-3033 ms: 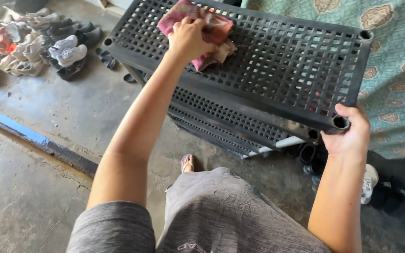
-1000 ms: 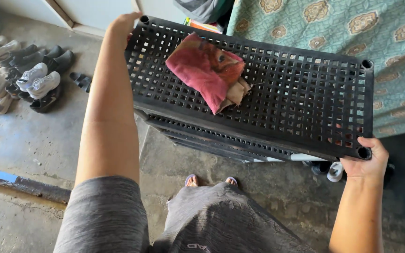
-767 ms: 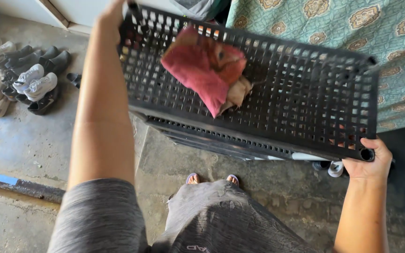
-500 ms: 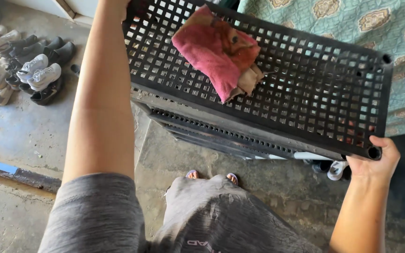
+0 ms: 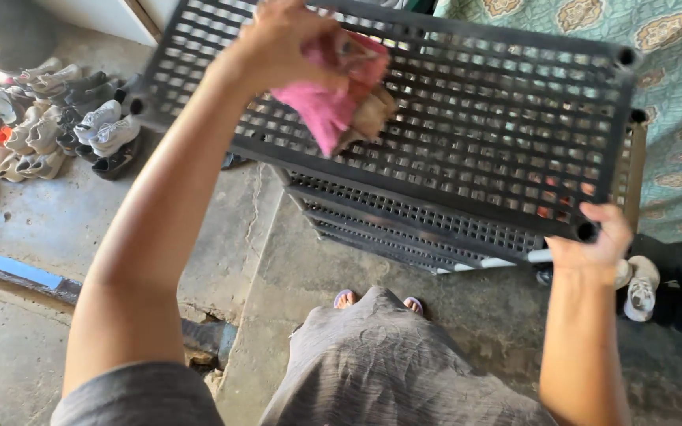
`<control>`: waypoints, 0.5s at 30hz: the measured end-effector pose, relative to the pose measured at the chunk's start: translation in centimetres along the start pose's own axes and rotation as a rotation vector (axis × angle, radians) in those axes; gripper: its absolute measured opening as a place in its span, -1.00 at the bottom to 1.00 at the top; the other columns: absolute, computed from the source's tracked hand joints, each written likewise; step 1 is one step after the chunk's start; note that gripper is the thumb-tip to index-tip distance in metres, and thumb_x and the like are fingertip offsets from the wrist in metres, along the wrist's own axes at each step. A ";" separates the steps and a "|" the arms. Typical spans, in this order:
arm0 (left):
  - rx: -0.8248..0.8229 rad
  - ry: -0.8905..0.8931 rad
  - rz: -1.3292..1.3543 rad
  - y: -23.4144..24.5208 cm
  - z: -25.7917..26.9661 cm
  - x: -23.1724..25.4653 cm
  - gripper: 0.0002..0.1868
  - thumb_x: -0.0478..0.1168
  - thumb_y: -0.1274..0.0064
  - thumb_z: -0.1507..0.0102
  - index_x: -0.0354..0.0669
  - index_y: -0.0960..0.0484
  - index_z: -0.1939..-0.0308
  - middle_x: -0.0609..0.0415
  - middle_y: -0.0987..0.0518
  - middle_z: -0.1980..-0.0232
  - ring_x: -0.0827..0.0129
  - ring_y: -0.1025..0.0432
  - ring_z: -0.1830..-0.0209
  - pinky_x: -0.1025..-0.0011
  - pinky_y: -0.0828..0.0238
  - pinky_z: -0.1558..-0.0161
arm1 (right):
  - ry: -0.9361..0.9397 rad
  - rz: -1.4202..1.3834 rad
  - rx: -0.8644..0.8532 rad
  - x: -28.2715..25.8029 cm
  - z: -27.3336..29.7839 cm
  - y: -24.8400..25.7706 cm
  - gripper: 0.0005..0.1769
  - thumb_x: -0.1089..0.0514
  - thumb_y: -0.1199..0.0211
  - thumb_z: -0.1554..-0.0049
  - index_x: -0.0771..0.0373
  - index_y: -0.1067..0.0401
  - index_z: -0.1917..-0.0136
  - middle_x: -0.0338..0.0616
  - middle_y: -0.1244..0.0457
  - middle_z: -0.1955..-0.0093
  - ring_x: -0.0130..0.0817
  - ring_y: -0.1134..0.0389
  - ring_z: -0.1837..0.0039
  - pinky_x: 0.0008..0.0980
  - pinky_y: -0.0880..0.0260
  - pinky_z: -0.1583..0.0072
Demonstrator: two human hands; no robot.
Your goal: Cleaning and then assembling a plastic multi-tier shelving unit.
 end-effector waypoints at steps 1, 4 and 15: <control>0.009 -0.058 -0.036 -0.9 1.4 0.6 -0.27 0.42 -0.19 0.16 0.26 -0.65 -0.01 -0.04 -0.67 0.08 0.03 -0.55 0.15 0.06 -0.44 0.13 | -0.027 0.001 -0.054 1.2 -0.1 -0.6 -0.62 0.27 -0.16 0.02 0.30 -0.38 -0.11 0.17 -0.31 -0.26 0.09 -0.37 -0.27 0.05 -0.39 -0.25; 0.095 -0.178 -0.235 -2.0 6.2 -1.6 -0.40 0.26 -0.22 0.16 0.12 -0.69 0.12 -0.01 -0.68 0.21 0.02 -0.57 0.24 0.07 -0.44 0.22 | -0.041 0.018 -0.046 5.4 0.7 -4.0 -0.56 0.26 -0.15 0.04 0.29 -0.40 -0.15 0.20 -0.33 -0.23 0.16 -0.41 -0.27 0.11 -0.44 -0.15; 0.738 1.021 0.044 8.9 47.2 -8.0 -0.10 -0.10 -0.44 -0.27 -0.14 -0.15 -0.51 -0.25 -0.08 -0.54 0.02 -0.04 -0.55 -0.02 -0.16 -0.48 | -0.266 0.139 -0.287 16.2 9.1 -16.2 -0.34 0.30 -0.06 0.13 0.36 -0.32 -0.29 0.17 -0.31 -0.19 0.12 -0.41 -0.22 0.14 -0.53 -0.05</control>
Point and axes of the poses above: each hand's wrist, its own z-axis away from the middle knuckle, its own y-axis out of the back of the hand, x = y × z, the point moved 8 cm from there along -z, towards the middle knuckle
